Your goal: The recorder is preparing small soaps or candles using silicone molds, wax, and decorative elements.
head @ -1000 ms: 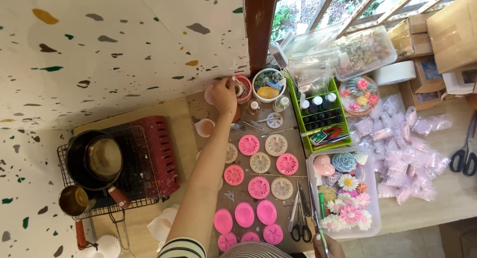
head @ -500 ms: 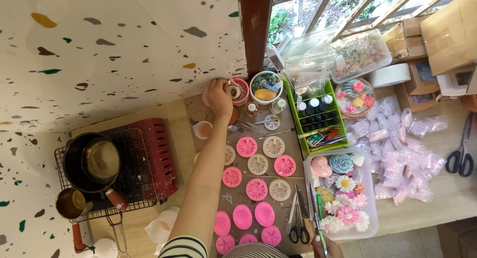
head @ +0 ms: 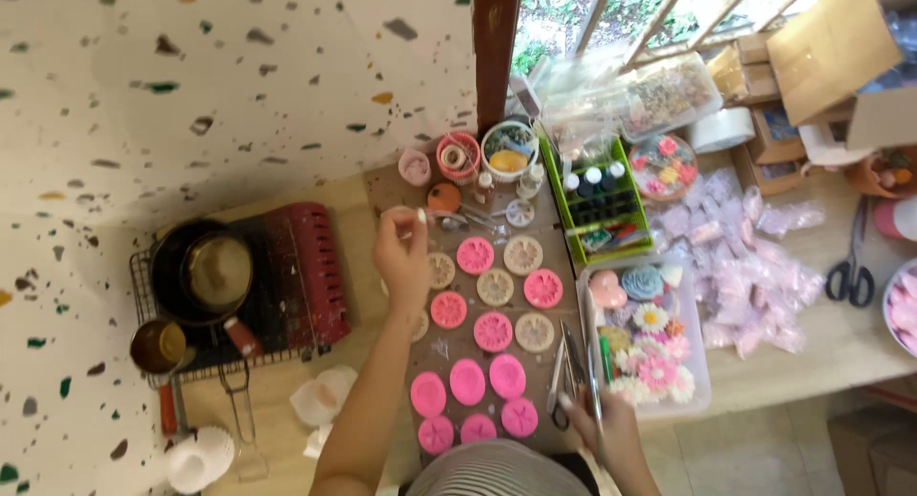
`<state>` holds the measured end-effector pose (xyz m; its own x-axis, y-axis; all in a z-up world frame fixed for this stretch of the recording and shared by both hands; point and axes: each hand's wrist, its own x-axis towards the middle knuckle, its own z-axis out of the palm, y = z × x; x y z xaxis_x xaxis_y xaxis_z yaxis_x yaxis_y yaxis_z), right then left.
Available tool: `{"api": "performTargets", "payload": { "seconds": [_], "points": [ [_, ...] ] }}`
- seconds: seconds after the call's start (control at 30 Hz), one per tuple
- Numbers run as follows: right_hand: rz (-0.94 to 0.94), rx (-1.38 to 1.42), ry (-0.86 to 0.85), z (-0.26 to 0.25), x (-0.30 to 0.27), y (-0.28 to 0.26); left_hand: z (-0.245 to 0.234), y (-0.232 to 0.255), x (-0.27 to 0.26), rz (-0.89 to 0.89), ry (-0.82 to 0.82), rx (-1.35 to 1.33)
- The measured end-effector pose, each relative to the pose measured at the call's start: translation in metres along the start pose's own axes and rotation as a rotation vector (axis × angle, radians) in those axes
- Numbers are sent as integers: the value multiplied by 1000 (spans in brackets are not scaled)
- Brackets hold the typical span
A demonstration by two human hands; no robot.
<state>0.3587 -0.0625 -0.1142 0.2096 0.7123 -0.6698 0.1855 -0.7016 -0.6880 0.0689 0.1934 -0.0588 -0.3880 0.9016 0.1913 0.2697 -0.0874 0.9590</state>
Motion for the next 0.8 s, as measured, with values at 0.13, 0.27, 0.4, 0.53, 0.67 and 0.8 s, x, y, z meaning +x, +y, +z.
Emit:
{"api": "performTargets", "payload": {
  "seconds": [0.13,0.27,0.4,0.53,0.67,0.8],
  "points": [
    [-328,300,137,39,-14,-86,-30,47,-77,-197,-167,-329],
    [-176,289,213,58,-65,-160,-60,99,-128,-134,-260,-332],
    [-546,452,116,62,-85,-170,-75,97,-156,-178,-290,-334],
    [-571,384,100,64,-90,-146,-90,97,-167,-368,-304,-550],
    [-622,392,15,65,-88,-132,-104,86,-172,-458,-337,-592],
    [-673,352,-78,69,-96,-124,-117,85,-182,-523,-298,-651]
  ]
}}
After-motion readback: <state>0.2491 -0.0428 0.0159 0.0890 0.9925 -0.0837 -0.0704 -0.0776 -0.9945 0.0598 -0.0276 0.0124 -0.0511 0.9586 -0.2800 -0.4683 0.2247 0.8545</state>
